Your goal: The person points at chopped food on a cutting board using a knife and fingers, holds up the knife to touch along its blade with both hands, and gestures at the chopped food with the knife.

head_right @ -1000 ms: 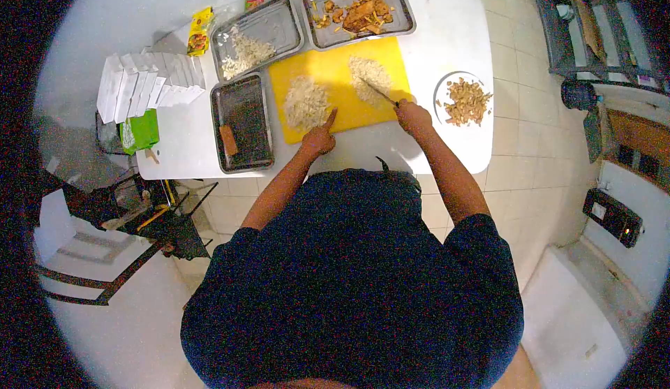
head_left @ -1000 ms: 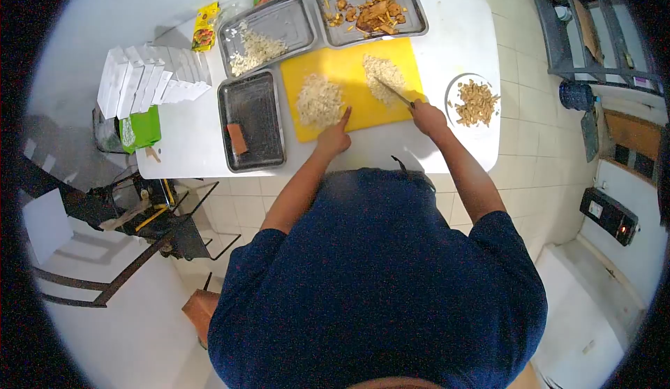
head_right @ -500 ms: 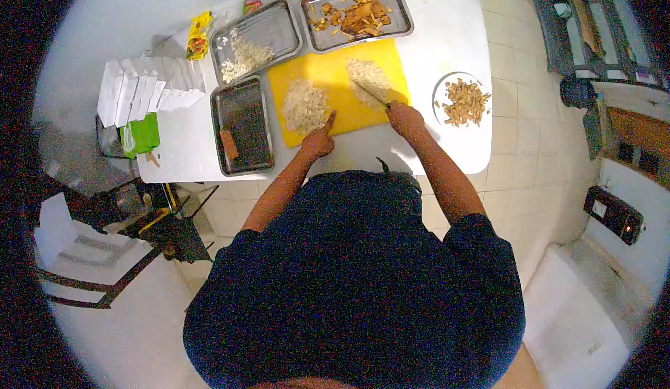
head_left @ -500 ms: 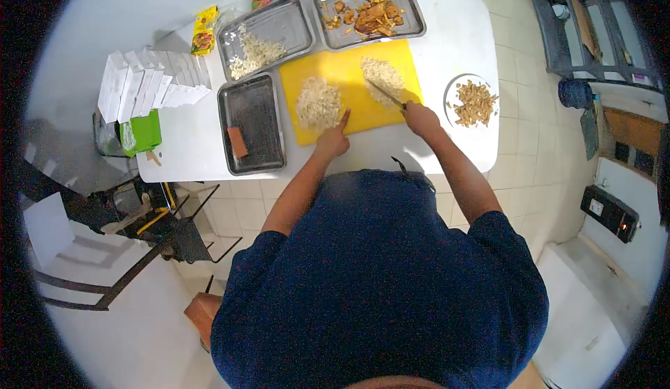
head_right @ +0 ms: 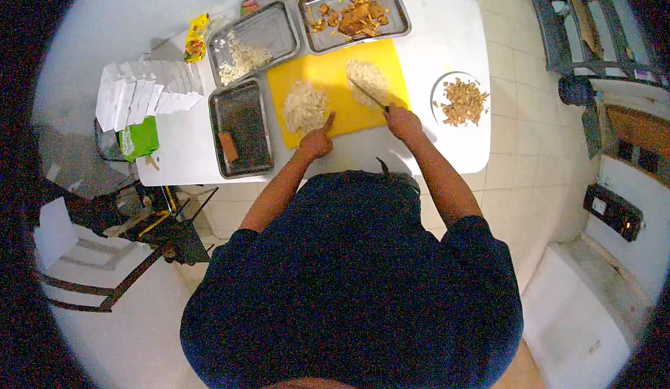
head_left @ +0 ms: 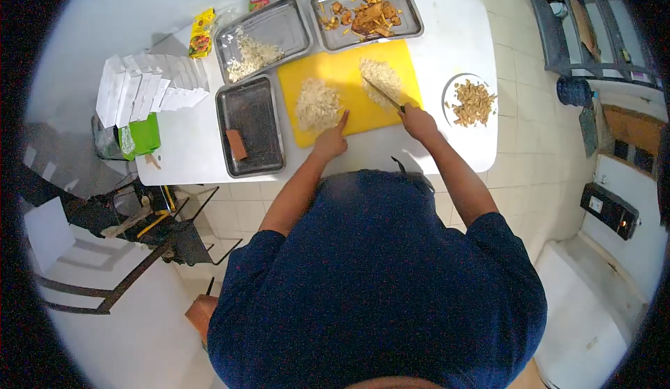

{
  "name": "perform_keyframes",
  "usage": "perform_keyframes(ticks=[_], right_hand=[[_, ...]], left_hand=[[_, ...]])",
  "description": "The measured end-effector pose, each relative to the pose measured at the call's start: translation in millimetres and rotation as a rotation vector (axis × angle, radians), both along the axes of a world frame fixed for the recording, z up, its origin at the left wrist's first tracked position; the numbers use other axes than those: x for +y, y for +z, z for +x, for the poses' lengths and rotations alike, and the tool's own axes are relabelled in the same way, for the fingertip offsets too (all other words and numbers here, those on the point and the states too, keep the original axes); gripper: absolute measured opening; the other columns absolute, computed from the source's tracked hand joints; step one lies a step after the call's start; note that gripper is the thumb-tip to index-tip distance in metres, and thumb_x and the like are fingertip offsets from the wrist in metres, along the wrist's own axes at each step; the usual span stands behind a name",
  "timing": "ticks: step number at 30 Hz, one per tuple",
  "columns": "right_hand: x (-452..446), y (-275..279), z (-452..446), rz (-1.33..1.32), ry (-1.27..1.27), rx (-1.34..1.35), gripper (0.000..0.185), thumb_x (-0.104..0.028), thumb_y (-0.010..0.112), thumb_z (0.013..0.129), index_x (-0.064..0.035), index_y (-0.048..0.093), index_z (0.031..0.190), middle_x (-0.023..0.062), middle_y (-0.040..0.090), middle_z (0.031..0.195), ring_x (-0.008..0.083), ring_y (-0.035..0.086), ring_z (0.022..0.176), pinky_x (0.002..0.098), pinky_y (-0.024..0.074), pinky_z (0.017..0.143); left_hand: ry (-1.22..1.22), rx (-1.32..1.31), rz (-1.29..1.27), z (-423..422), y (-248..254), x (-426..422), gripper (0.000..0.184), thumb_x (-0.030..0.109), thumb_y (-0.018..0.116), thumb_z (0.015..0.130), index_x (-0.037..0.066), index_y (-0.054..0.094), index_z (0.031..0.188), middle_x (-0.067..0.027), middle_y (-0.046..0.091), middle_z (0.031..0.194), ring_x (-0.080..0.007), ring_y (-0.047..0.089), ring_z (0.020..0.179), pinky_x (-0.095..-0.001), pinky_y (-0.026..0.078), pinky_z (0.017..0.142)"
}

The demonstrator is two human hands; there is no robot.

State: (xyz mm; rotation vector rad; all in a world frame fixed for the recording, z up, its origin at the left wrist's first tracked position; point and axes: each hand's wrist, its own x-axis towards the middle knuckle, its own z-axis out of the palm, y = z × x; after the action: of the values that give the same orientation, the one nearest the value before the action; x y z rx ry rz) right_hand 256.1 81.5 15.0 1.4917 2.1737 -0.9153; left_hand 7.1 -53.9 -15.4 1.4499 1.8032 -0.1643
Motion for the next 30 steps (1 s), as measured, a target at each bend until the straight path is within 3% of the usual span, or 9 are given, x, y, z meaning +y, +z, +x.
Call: perform_keyframes(ticks=[4,7,10,13,20,26,30], right_hand=[[-20.9,-32.5,3.4,0.074,-0.151,0.04,0.037,-0.036,0.046,0.098,-0.0008,0.054,0.106,0.0247,0.066,0.092,0.0423,0.065,0.087,0.0517,0.051,0.076],[-15.4,-53.7,-3.8,0.094,-0.097,0.08,0.038,-0.036,0.045,0.098,-0.0005,0.055,0.107,0.0242,0.066,0.096,0.0421,0.065,0.09,0.0518,0.0508,0.078],[0.6,-30.6,-7.9,0.068,0.001,0.097,0.038,-0.035,0.044,0.098,0.0,0.056,0.105,0.0244,0.066,0.097,0.0422,0.064,0.091,0.0515,0.0509,0.079],[1.3,2.1,-11.3,0.039,-0.073,0.077,0.037,-0.034,0.045,0.098,0.0001,0.057,0.104,0.025,0.066,0.096,0.0425,0.064,0.092,0.0513,0.0507,0.08],[-11.2,-56.0,0.2,0.087,-0.077,0.129,0.036,-0.036,0.046,0.098,-0.0018,0.057,0.105,0.0249,0.066,0.098,0.0413,0.064,0.093,0.05,0.051,0.081],[14.2,6.1,-21.5,-0.02,-0.031,0.042,0.036,-0.034,0.047,0.097,-0.0009,0.057,0.104,0.0237,0.067,0.095,0.0408,0.065,0.09,0.0508,0.0511,0.079],[-3.9,-7.5,-16.8,0.037,-0.076,0.052,0.036,-0.034,0.047,0.097,-0.001,0.056,0.106,0.0241,0.066,0.094,0.0411,0.065,0.09,0.0515,0.0512,0.079]], left_hand=[[0.009,-0.033,-0.03,-0.8,6.6,5.3,0.095,0.013,0.051,0.079,0.037,-0.004,0.152,-0.0254,0.067,0.099,-0.0404,0.066,0.089,-0.0488,0.051,0.082],[-0.002,0.0,-0.071,0.2,10.0,7.7,0.096,0.013,0.051,0.079,0.037,-0.007,0.152,-0.026,0.066,0.1,-0.0412,0.066,0.09,-0.0488,0.051,0.084],[-0.02,0.004,-0.097,3.0,4.6,7.1,0.097,0.013,0.052,0.079,0.036,-0.008,0.152,-0.0271,0.066,0.1,-0.0415,0.066,0.091,-0.0485,0.051,0.085],[-0.038,-0.012,-0.061,-5.6,4.1,6.7,0.098,0.013,0.054,0.079,0.035,-0.009,0.152,-0.0279,0.066,0.1,-0.0411,0.065,0.092,-0.0487,0.051,0.085],[-0.023,-0.028,-0.064,-1.4,7.8,7.0,0.101,0.013,0.055,0.078,0.033,-0.01,0.152,-0.0279,0.066,0.099,-0.0414,0.065,0.09,-0.0492,0.051,0.083],[-0.025,-0.017,-0.046,-3.4,-5.3,4.6,0.1,0.013,0.054,0.078,0.035,-0.01,0.152,-0.0276,0.066,0.1,-0.041,0.065,0.091,-0.0489,0.051,0.083],[-0.025,-0.013,-0.093,0.9,1.8,8.5,0.101,0.013,0.054,0.078,0.036,-0.013,0.151,-0.0288,0.065,0.102,-0.0415,0.065,0.092,-0.0487,0.051,0.084]])
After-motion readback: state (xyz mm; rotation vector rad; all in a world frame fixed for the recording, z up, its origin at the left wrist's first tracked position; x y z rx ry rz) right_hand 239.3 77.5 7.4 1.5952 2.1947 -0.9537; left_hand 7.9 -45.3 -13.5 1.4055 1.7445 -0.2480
